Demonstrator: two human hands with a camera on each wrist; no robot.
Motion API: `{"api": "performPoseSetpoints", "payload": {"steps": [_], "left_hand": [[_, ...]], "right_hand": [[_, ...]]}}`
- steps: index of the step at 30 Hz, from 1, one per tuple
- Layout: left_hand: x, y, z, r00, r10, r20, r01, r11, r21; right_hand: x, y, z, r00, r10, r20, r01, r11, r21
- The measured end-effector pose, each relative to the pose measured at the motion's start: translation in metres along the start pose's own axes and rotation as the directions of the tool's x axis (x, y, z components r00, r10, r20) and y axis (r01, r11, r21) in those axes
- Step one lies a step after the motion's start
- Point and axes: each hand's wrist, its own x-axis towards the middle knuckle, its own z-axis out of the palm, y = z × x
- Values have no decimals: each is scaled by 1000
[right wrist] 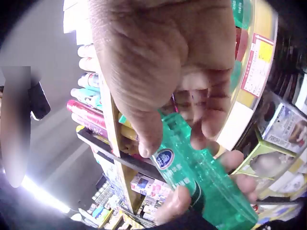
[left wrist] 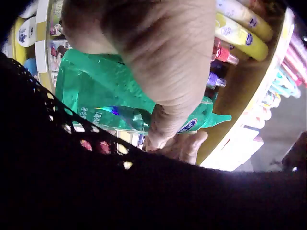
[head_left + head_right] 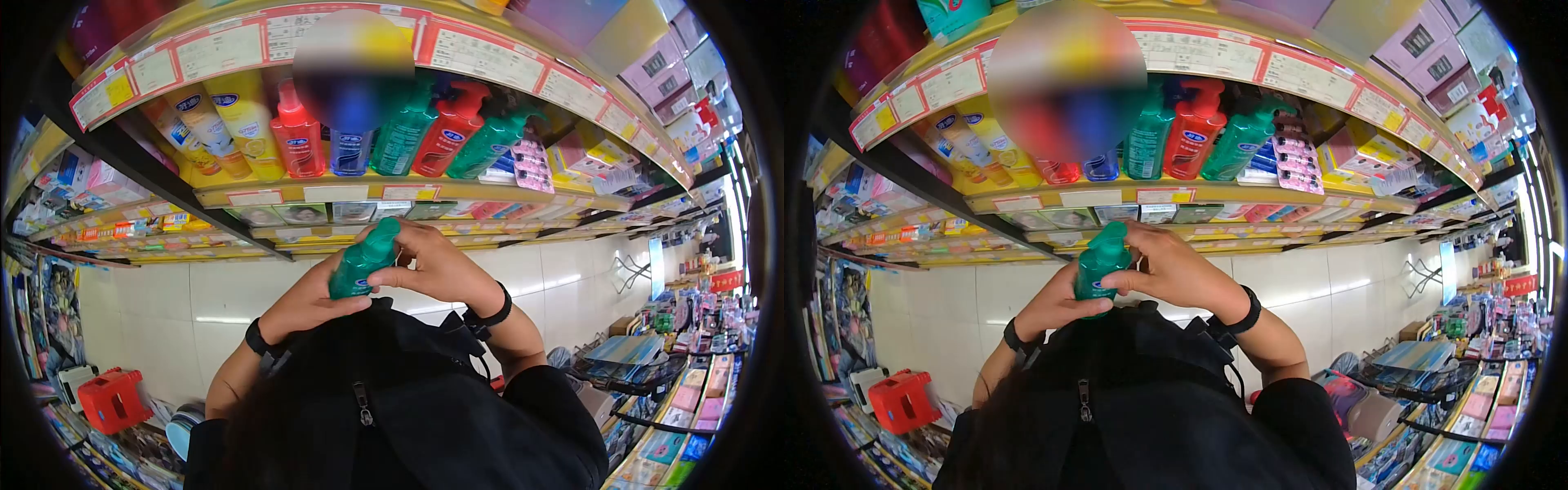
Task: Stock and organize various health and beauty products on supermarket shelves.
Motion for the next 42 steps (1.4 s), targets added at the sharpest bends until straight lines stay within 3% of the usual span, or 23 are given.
{"api": "performPoseSetpoints", "payload": {"steps": [2,4,10,14,17,19,21,24,25,27,30,33,35,38,42], "left_hand": [[7,0,6,999,27,17,-27,999,26],[14,-7,8,983,169,-76,-144,954,265],[27,-9,17,990,135,-33,-120,946,301],[20,-13,17,989,118,-94,-84,948,308],[5,-15,13,979,128,-161,-77,953,293],[-9,-15,7,962,79,-260,-3,960,279],[-23,-16,-1,941,84,-327,10,962,273],[-42,-20,-11,902,78,-424,16,977,214],[-48,-22,-14,884,68,-463,9,987,162],[-59,-35,-23,855,96,-509,-5,984,178],[-74,-39,-29,775,61,-628,-40,998,47],[-82,-46,-38,728,70,-682,-71,997,26],[-85,-44,-43,712,14,-702,-7,1000,12],[-83,-49,-48,670,72,-739,-77,997,27],[-75,-50,-51,707,54,-705,-94,995,-18]], "right_hand": [[-5,3,-1,1000,-25,-3,25,1000,-6],[-11,6,-4,993,-85,-80,83,996,-37],[-21,-3,-16,995,-74,-65,71,996,-46],[-15,-8,-17,998,-67,-7,66,994,-89],[-5,-18,-23,998,-62,-3,61,989,-134],[9,-21,-27,983,-151,-109,128,973,-191],[25,-31,-27,971,-209,-117,189,969,-157],[40,-42,-34,912,-326,-248,224,904,-364],[40,-44,-38,915,-323,-243,222,903,-367],[42,-48,-46,835,-361,-414,181,892,-413],[44,-44,-57,779,-352,-520,172,916,-363],[45,-46,-61,766,-326,-554,129,922,-365],[46,-41,-64,757,-320,-569,114,923,-367],[44,-34,-69,749,-374,-546,114,885,-451],[46,-35,-67,753,-378,-539,78,864,-498]]}}
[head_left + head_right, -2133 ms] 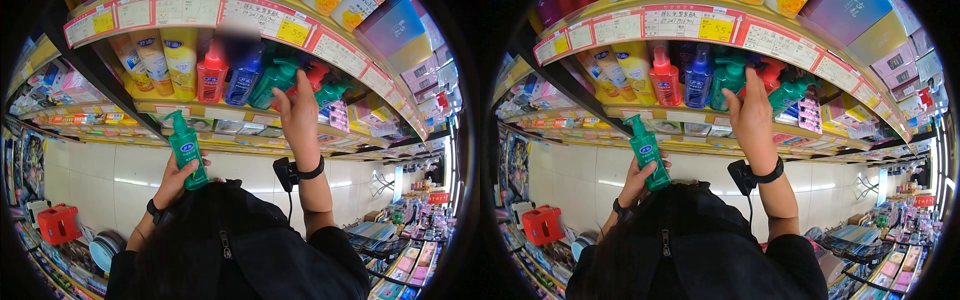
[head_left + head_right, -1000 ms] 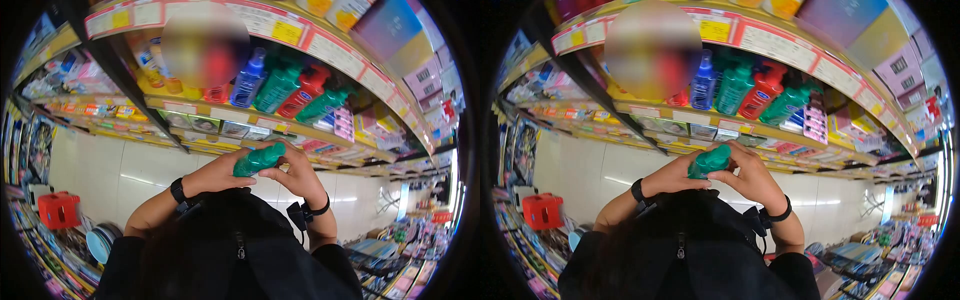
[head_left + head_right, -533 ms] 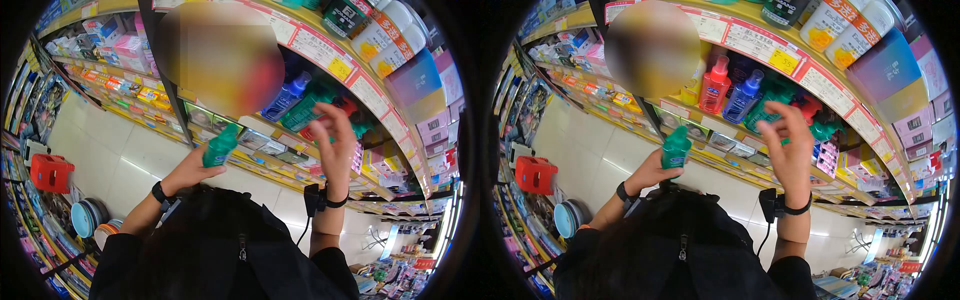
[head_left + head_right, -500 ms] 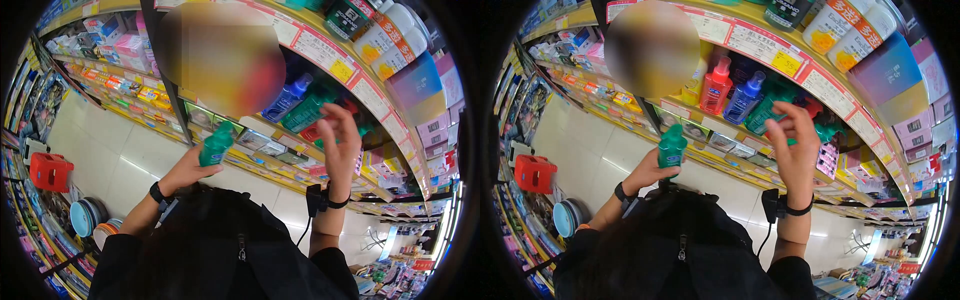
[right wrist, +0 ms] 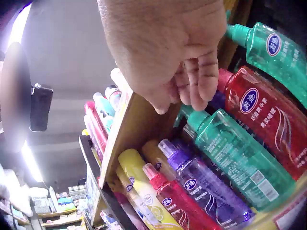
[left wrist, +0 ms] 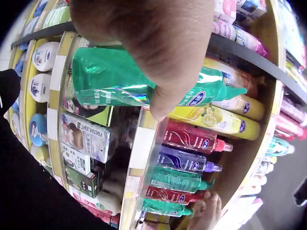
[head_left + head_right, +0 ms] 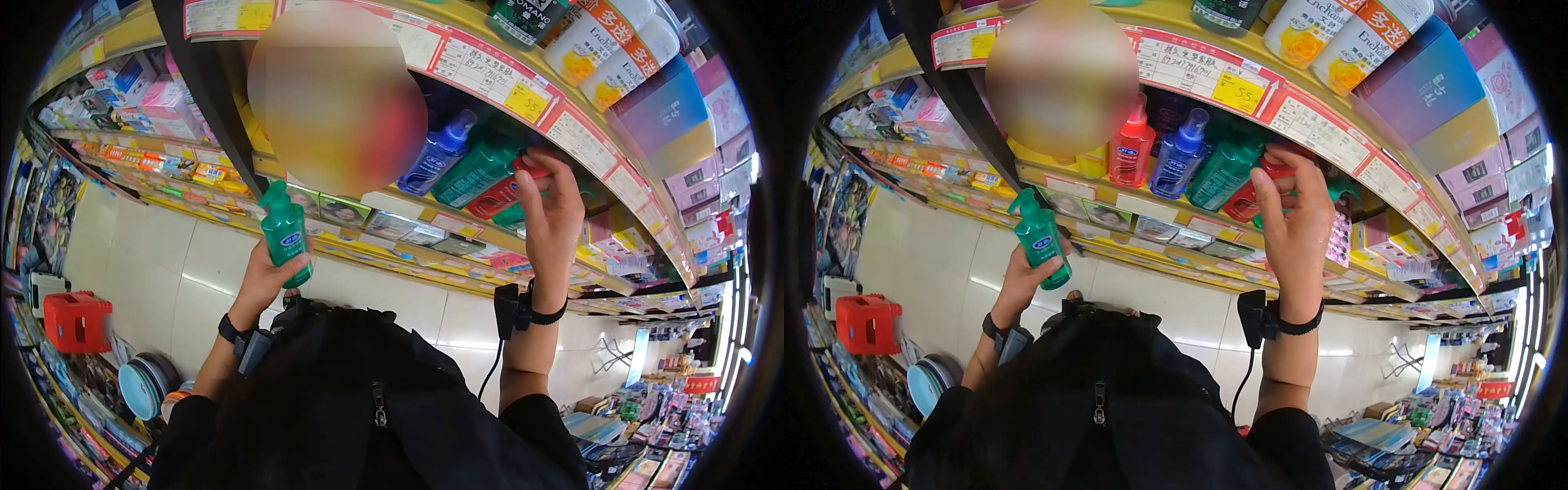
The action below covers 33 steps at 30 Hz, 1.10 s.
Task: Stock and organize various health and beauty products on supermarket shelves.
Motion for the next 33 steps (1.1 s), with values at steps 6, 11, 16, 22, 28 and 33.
{"api": "performPoseSetpoints", "payload": {"steps": [6,11,16,22,28,33], "left_hand": [[5,2,14,998,-31,47,33,999,-24],[4,0,18,999,11,50,-11,1000,-3],[2,5,21,998,-6,69,4,1000,25],[1,-1,24,998,11,59,-9,1000,-30],[-2,-2,26,999,9,43,-8,1000,-31],[-3,-1,26,998,-19,53,20,1000,-13]], "right_hand": [[2,-1,7,998,-21,-61,15,994,-105],[6,-8,10,995,61,-76,-82,942,-326],[13,-3,15,988,151,-17,-150,959,-241],[27,-10,21,991,129,28,-114,946,-304],[30,0,27,998,58,29,-49,968,-247],[33,5,24,994,99,54,-88,981,-172]]}}
